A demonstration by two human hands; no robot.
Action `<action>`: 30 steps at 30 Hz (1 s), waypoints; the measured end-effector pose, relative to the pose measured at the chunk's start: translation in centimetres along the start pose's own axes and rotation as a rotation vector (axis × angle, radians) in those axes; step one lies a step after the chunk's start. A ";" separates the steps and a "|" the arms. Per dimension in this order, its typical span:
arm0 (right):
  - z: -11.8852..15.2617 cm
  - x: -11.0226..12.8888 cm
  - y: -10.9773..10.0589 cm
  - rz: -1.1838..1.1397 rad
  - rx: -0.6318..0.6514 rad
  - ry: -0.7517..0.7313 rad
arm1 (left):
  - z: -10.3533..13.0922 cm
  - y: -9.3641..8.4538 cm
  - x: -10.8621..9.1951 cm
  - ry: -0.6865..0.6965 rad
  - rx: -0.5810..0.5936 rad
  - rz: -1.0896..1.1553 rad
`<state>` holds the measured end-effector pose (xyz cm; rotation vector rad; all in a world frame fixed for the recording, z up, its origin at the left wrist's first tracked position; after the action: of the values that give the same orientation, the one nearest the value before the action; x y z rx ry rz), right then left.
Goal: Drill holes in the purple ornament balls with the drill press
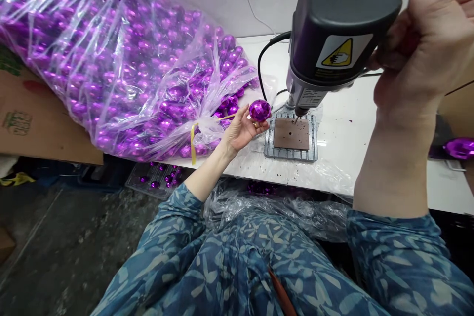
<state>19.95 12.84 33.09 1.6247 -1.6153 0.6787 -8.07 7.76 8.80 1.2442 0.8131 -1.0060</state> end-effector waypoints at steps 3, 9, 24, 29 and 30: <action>-0.7 -0.6 -0.2 -0.013 0.022 0.042 | 0.3 0.5 1.4 -0.066 0.020 0.039; -2.1 -2.4 0.7 -0.056 0.105 0.099 | 0.8 1.9 4.0 -0.167 0.051 0.096; -1.9 -2.2 0.7 0.008 0.066 0.059 | -1.1 4.6 6.8 -0.049 0.055 0.023; -2.2 -2.3 0.6 -0.047 0.070 -0.006 | -2.5 4.0 7.4 0.043 0.041 -0.068; -2.2 -2.3 0.5 -0.055 0.061 -0.015 | -2.8 3.9 7.5 0.061 0.047 -0.097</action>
<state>19.57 16.04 32.60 1.7154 -1.5690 0.6945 -1.63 9.37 2.93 1.2909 0.9089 -1.0743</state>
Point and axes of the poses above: each hand's wrist, its own z-axis away from the middle knuckle, its own y-axis out of the palm, x = y × z, the point moved 10 cm from there along -z, towards the middle knuckle, and after that the axes turned 5 degrees about z, right-handed, at the moved point
